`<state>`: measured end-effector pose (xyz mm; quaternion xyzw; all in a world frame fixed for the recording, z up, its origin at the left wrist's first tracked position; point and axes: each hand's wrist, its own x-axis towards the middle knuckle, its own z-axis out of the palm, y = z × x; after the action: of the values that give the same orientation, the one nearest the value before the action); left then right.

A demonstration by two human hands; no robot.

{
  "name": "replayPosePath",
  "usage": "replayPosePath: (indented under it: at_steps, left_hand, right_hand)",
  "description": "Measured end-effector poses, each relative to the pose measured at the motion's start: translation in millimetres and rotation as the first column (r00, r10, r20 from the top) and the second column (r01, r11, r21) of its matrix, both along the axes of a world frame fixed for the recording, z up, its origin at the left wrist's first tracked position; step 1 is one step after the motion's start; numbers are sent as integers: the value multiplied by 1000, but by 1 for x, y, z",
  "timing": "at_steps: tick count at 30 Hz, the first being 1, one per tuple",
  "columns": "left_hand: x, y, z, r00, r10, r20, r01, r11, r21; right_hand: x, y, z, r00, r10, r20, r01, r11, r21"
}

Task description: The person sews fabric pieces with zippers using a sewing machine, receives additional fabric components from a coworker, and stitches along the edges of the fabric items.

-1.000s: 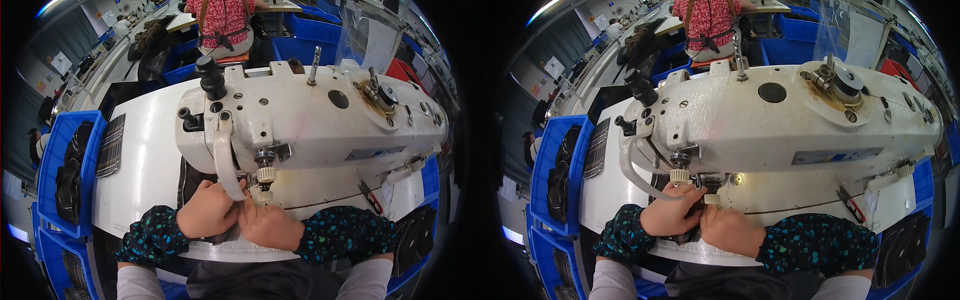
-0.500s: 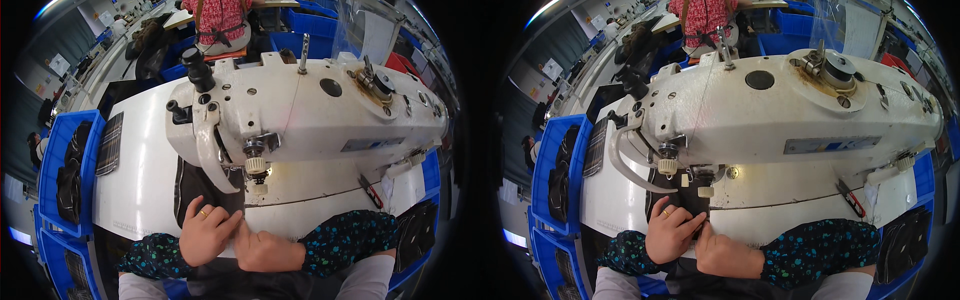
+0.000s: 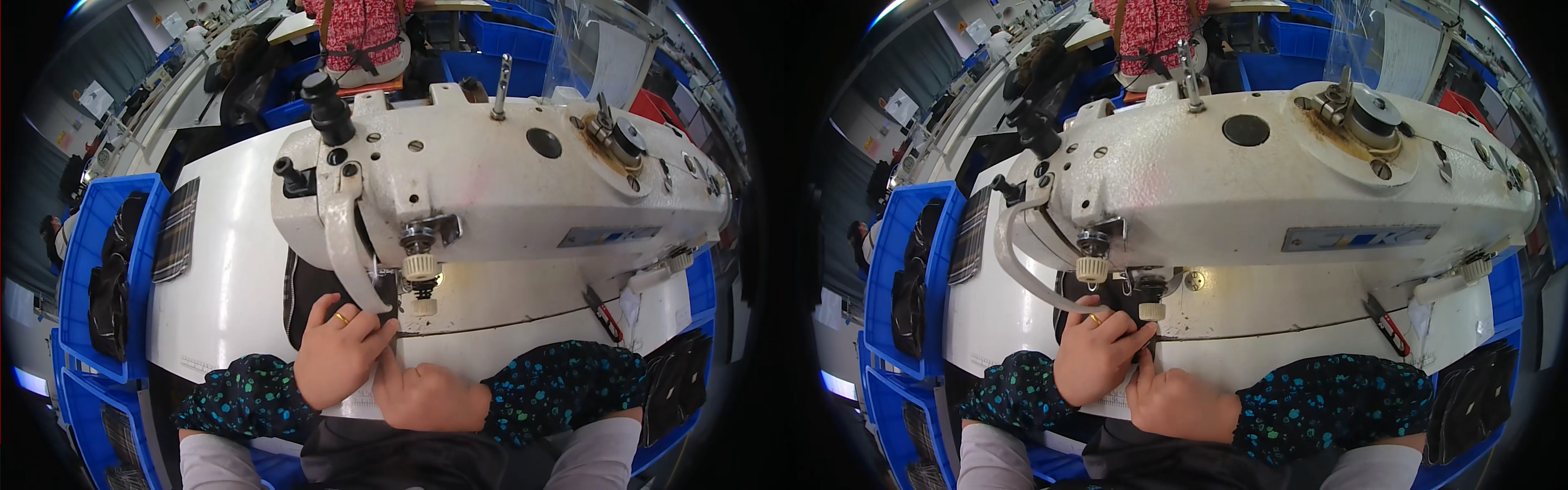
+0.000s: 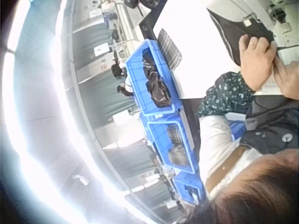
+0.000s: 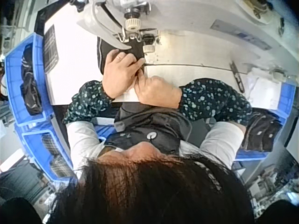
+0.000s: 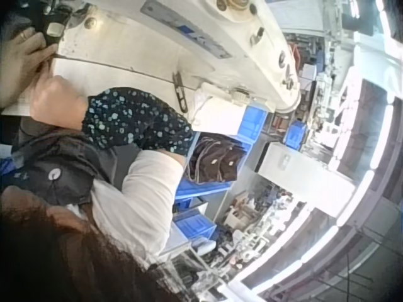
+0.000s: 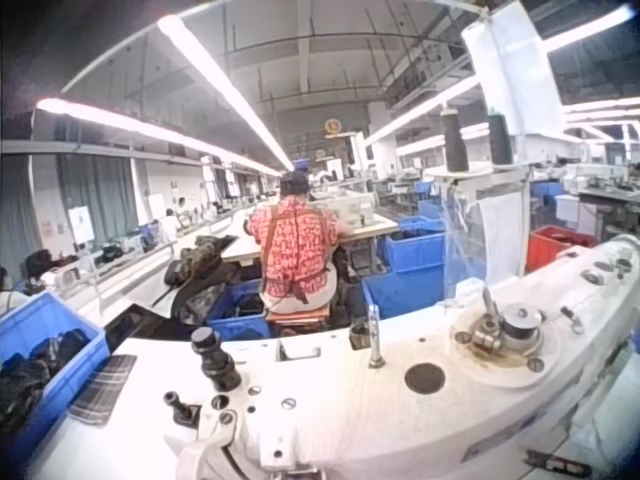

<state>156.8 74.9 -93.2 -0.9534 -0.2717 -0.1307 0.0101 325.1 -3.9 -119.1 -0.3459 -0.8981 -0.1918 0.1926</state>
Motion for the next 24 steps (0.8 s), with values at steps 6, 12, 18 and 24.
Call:
replayPosePath:
  at_steps: [6,12,18,24]
  left_hand:
    - [7,25,-6,994,-27,103,22,999,47]
    - [10,39,-9,996,46,82,-41,998,-53]
    - [-5,41,-2,986,65,151,-52,995,-85]
    - [-7,38,0,994,-55,90,42,989,140]
  right_hand:
    - [4,19,-10,996,-80,-34,80,997,7]
    - [9,34,-15,993,-103,-60,102,994,-25]
    - [13,37,-12,990,-130,-55,126,990,-64]
    - [10,33,-12,990,-121,-75,115,991,-74]
